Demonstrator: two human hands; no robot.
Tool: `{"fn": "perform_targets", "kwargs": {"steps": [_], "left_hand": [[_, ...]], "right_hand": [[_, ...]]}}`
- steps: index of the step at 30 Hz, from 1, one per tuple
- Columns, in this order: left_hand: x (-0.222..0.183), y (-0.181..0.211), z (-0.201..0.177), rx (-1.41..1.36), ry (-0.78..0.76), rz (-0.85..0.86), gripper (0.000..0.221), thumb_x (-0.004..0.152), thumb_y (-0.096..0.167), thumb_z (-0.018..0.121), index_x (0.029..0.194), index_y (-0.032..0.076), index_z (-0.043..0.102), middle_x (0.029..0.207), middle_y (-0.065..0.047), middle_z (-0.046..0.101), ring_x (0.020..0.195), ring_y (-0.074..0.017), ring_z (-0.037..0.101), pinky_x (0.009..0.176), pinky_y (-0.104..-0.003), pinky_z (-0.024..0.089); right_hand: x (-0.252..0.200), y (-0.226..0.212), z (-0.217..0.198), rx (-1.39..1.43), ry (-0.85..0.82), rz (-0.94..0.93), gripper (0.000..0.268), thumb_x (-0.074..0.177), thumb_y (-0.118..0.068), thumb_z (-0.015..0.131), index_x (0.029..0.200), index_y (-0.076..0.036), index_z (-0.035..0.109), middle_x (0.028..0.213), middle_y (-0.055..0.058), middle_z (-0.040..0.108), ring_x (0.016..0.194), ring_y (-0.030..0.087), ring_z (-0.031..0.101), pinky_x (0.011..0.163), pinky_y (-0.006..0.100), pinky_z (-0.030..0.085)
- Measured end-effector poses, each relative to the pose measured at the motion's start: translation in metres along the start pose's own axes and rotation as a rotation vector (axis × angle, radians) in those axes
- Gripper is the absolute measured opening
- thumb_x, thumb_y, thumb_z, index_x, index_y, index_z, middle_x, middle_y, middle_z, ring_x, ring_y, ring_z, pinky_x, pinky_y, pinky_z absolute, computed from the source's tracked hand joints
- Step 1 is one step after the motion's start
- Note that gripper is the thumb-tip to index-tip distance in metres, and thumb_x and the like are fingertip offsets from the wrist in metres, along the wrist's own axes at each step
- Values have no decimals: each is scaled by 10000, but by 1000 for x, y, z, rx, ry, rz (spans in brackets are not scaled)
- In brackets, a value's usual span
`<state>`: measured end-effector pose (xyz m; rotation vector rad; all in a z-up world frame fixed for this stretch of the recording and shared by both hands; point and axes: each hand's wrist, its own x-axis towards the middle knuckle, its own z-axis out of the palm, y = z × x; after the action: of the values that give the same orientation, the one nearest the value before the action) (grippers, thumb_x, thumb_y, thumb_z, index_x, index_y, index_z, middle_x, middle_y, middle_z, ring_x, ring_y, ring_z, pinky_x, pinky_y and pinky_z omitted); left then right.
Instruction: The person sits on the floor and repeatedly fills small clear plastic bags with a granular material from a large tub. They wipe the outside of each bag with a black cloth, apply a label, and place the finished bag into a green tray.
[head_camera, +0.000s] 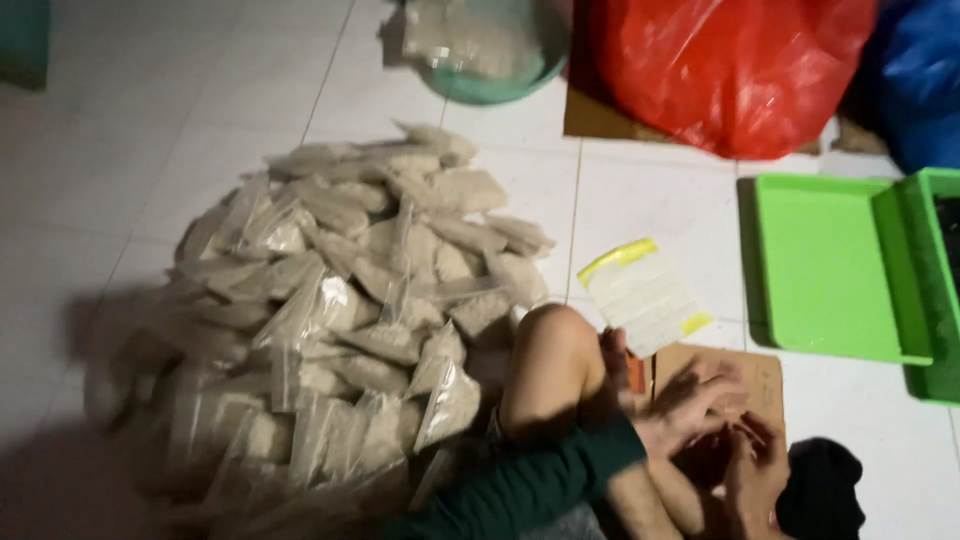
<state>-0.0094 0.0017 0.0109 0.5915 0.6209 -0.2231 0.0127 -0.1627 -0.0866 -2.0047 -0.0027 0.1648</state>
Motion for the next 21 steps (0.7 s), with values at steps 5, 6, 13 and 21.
{"fn": "perform_targets", "kwargs": {"steps": [5, 6, 13, 21], "left_hand": [[-29, 81, -19, 645, -201, 526, 574, 878, 562, 453, 1269, 143, 423, 1224, -136, 524, 1130, -305, 570, 918, -380, 440], [-30, 95, -25, 639, -197, 523, 574, 878, 562, 453, 1269, 143, 423, 1224, -136, 524, 1130, -305, 570, 918, -380, 440], [-63, 212, -88, 1312, 460, 1268, 444, 744, 43, 705, 1131, 180, 534, 1228, -78, 448, 1058, -268, 580, 897, -391, 493], [-11, 258, -161, 2242, 556, 1033, 370, 733, -18, 587, 1047, 178, 610, 1004, -63, 580, 983, -291, 502, 811, -443, 354]], "right_hand": [[5, -19, 9, 45, 65, 82, 221, 921, -24, 625, 1142, -29, 627, 1125, 99, 635, 1051, 171, 615, 962, 250, 469], [10, -8, 8, 40, 61, 85, 221, 921, -24, 625, 1142, -29, 627, 1125, 99, 635, 1051, 171, 615, 962, 250, 469], [9, -2, 11, 88, -92, 111, 273, 968, -126, 636, 1228, -57, 589, 1116, 148, 647, 1029, 217, 612, 912, 319, 478], [12, 10, 14, 28, -123, 32, 216, 933, -81, 660, 1137, -13, 645, 1139, 118, 674, 1069, 177, 598, 953, 271, 458]]}}
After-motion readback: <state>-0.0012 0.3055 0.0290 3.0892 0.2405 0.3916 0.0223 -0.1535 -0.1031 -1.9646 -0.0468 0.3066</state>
